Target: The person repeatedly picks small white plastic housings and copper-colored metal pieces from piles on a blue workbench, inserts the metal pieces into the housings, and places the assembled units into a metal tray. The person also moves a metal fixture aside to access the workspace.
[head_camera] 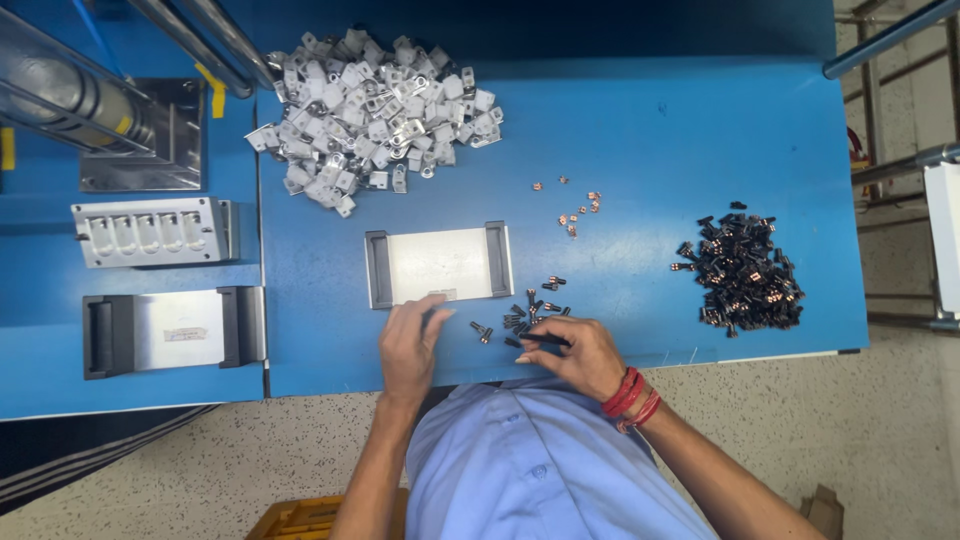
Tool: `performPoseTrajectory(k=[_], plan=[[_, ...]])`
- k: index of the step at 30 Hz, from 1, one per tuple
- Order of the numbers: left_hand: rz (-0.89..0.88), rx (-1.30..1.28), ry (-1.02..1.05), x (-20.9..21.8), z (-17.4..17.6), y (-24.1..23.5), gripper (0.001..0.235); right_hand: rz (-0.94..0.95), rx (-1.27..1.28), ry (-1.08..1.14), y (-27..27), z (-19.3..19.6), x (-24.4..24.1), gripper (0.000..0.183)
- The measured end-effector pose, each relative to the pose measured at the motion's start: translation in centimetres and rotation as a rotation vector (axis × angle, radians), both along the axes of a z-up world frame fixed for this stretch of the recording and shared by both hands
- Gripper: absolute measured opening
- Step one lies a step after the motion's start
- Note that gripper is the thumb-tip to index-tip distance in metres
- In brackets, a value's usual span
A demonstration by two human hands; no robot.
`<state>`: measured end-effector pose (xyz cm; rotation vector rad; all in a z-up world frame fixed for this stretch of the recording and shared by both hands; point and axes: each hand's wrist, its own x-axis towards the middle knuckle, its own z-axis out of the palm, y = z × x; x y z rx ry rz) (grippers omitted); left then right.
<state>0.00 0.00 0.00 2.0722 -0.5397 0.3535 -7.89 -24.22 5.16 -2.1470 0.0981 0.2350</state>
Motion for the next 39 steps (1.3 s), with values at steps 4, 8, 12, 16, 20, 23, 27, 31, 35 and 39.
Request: performPoseTrajectory(k=[4, 8, 12, 16, 20, 23, 27, 31, 35, 39], plan=[[0.209, -0.533, 0.571, -0.5, -0.5, -1.6, 0.031, -0.092, 0.007, 0.060, 0.3, 0.1, -0.1, 0.027], [0.177, -1.239, 1.100, 0.1, -0.4, -1.0, 0.036, -0.179, -0.007, 0.173, 1.2, 0.2, -0.4, 0.026], [0.015, -1.797, 1.417, 0.2, 0.9, 1.0, 0.031, -0.224, 0.070, 0.076, 2.7, -0.2, -0.5, 0.024], [0.011, -1.861, 1.649, -0.5, 2.3, 1.3, 0.026, -0.250, 0.161, 0.002, 3.9, -1.0, -0.7, 0.024], [-0.383, -1.607, 2.054, -0.4, 3.0, 1.5, 0.029, -0.301, 0.110, 0.126, 4.4, -1.6, -0.4, 0.023], [-0.441, -1.669, 1.938, 0.5, 3.1, 2.2, 0.027, -0.308, 0.190, 0.081, 4.2, -1.6, -0.1, 0.021], [-0.213, -1.404, 1.774, 0.6, 3.1, 1.9, 0.040, -0.338, 0.178, 0.034, 3.3, -1.0, 0.2, 0.023], [-0.207, -1.025, 1.744, -1.8, 3.1, 1.0, 0.047, -0.314, 0.089, 0.102, 2.3, 0.0, 0.6, 0.022], [-0.160, -0.858, 1.614, -3.2, 3.0, -0.1, 0.039, -0.206, 0.071, 0.127, 1.7, 1.7, 1.3, 0.024], [-0.162, -0.896, 1.524, -4.0, 2.9, -1.5, 0.024, -0.017, 0.143, -0.121, 1.6, 3.5, 1.6, 0.023]])
